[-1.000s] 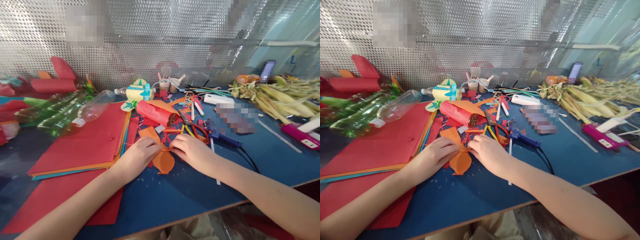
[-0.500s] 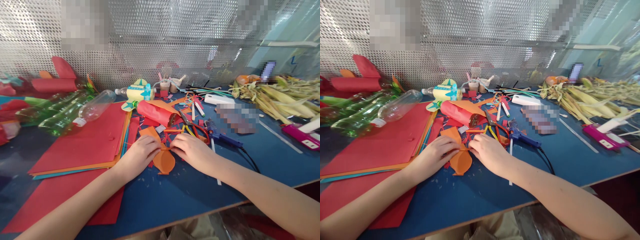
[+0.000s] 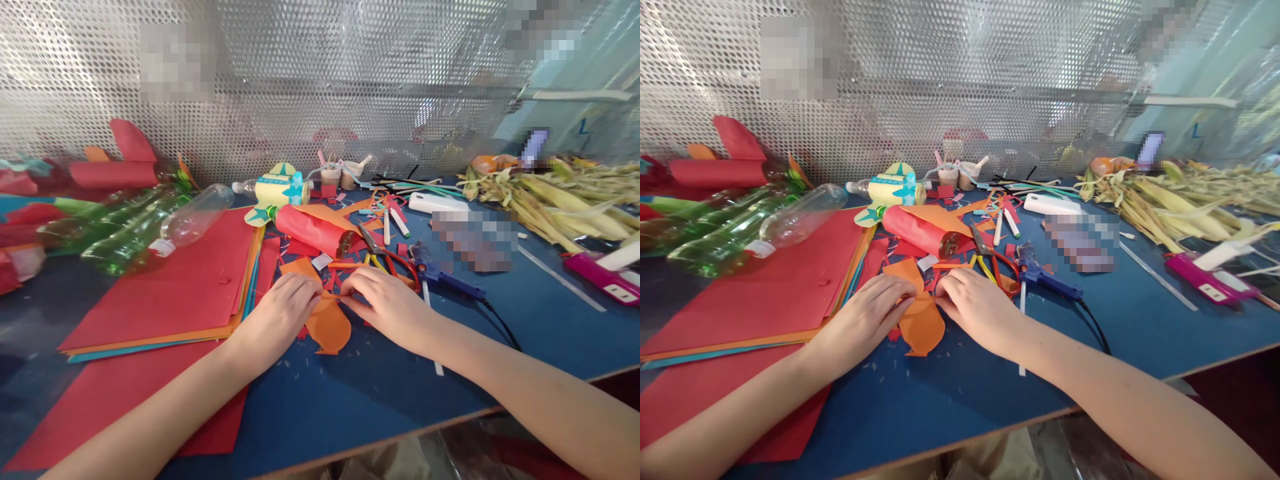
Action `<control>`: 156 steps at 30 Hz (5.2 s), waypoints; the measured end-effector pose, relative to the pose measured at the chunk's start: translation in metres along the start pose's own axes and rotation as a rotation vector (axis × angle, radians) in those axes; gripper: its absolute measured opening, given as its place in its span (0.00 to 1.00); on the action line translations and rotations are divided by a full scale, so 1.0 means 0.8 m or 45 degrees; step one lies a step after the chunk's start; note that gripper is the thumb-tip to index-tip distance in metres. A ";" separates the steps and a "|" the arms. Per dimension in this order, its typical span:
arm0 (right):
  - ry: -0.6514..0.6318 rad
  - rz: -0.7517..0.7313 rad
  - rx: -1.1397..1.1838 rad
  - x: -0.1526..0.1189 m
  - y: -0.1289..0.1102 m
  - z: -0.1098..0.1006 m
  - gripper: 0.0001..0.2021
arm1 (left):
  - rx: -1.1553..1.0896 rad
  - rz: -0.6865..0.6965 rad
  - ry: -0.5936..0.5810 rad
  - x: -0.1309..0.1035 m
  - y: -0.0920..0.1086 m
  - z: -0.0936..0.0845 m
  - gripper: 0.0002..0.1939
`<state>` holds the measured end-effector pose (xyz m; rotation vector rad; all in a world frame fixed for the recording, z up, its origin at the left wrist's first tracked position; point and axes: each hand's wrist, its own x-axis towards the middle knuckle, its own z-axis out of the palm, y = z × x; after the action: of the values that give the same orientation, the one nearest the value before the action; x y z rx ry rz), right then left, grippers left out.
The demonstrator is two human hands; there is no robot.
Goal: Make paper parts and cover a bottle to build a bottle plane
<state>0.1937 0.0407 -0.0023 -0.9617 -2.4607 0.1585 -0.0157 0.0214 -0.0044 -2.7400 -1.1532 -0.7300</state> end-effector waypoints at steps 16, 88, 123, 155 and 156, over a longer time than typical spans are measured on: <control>0.184 -0.257 -0.113 0.000 0.004 -0.002 0.02 | 0.078 0.258 0.157 -0.002 0.000 -0.006 0.10; 0.242 0.403 1.093 0.007 0.012 -0.006 0.07 | -1.749 -1.061 0.063 0.013 0.015 -0.018 0.18; 0.259 0.541 1.412 0.010 0.009 -0.015 0.07 | -2.100 -1.136 0.042 0.011 0.016 -0.021 0.13; 0.183 0.689 1.516 0.012 0.008 -0.016 0.08 | -1.946 -1.183 0.122 0.009 0.008 -0.011 0.15; 0.184 0.688 1.506 0.011 0.009 -0.016 0.08 | -1.933 -1.186 0.122 0.010 0.009 -0.011 0.15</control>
<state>0.1982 0.0509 0.0102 -0.9345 -1.4408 1.4436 -0.0096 0.0193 0.0073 -2.5432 -2.6331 -2.7057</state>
